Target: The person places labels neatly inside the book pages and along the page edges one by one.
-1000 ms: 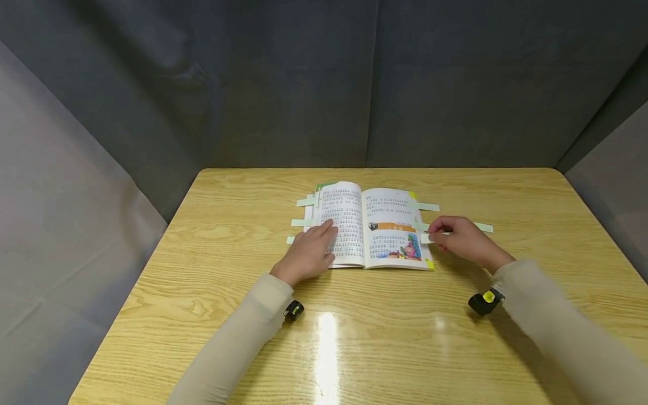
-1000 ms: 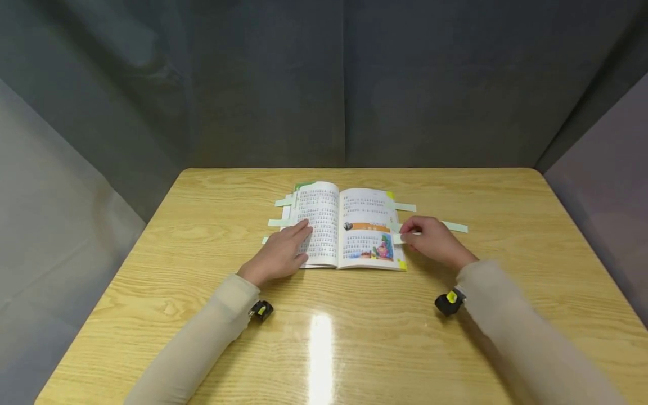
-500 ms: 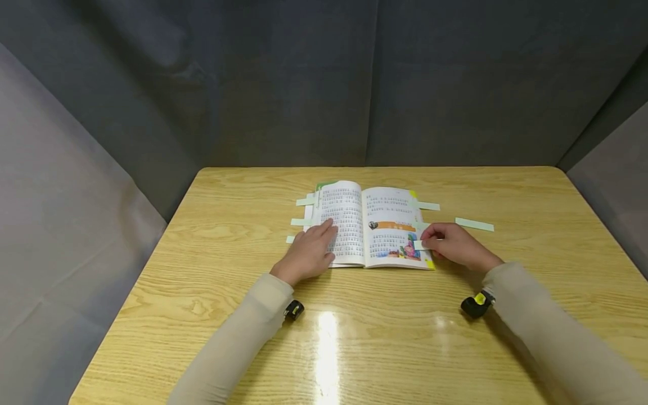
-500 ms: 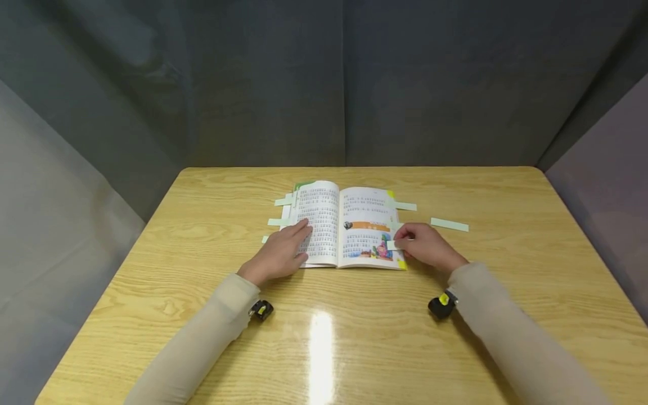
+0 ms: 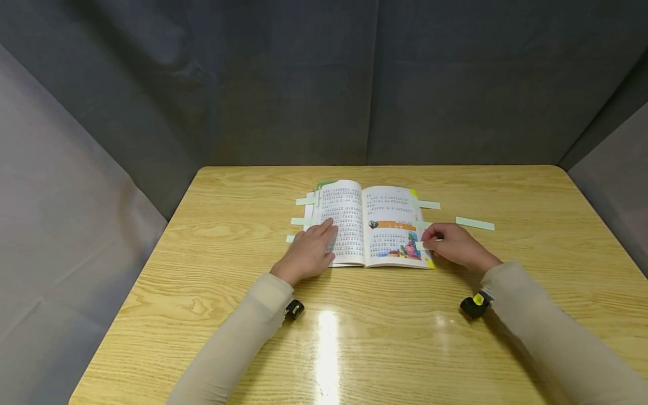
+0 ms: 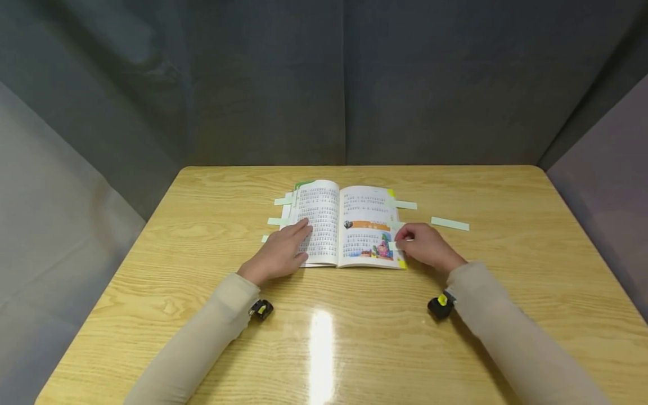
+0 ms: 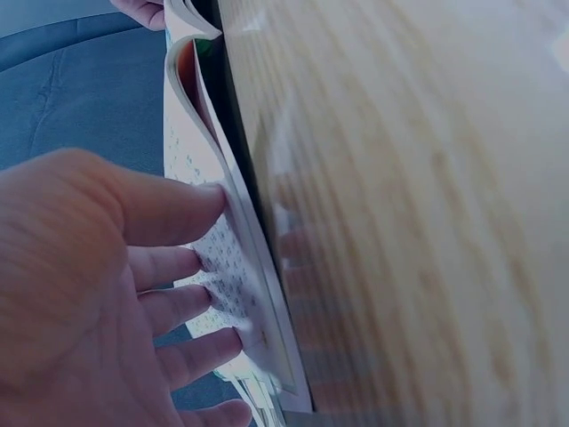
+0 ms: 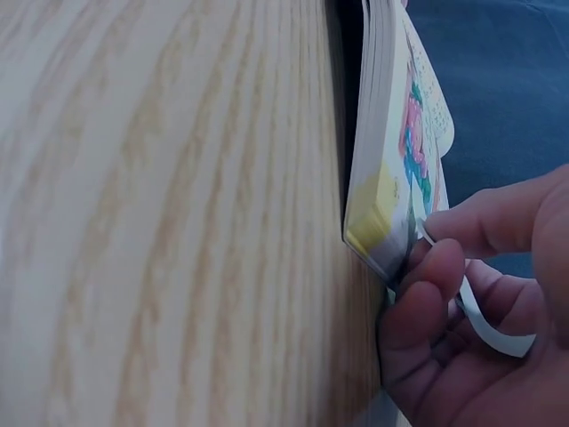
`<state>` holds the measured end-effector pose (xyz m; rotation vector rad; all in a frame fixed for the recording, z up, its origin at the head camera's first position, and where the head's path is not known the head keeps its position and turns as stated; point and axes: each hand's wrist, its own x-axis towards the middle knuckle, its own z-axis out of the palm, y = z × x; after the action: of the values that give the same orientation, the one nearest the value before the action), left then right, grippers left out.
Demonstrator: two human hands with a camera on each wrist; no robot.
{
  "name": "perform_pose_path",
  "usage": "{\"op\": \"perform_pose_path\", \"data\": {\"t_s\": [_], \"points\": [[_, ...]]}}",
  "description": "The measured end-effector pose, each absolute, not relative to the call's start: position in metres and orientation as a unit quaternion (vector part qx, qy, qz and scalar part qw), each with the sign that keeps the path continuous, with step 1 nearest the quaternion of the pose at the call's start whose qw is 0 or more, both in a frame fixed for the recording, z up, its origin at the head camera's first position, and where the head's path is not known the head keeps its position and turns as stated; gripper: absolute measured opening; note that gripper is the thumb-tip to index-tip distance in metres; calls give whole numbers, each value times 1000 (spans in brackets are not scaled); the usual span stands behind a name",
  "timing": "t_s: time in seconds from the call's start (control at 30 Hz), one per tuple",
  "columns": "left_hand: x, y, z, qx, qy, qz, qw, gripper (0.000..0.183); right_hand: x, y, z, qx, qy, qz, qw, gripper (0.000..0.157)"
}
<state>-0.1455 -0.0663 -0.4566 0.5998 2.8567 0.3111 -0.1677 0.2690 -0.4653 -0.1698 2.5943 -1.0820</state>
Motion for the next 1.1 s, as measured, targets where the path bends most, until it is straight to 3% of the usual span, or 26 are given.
{"op": "perform_pose_path", "data": {"t_s": [0.6,0.93,1.1], "points": [[-145,-63,-458,204,969,102,99,63,-163,264,-465,-87,946,-292,110,9],[-144,-64,-455,204,968,107,102,63,-160,259,-455,-68,971,-200,110,18],[-144,-63,-454,200,968,110,103,64,-151,259,-447,-109,985,-126,38,22]]}}
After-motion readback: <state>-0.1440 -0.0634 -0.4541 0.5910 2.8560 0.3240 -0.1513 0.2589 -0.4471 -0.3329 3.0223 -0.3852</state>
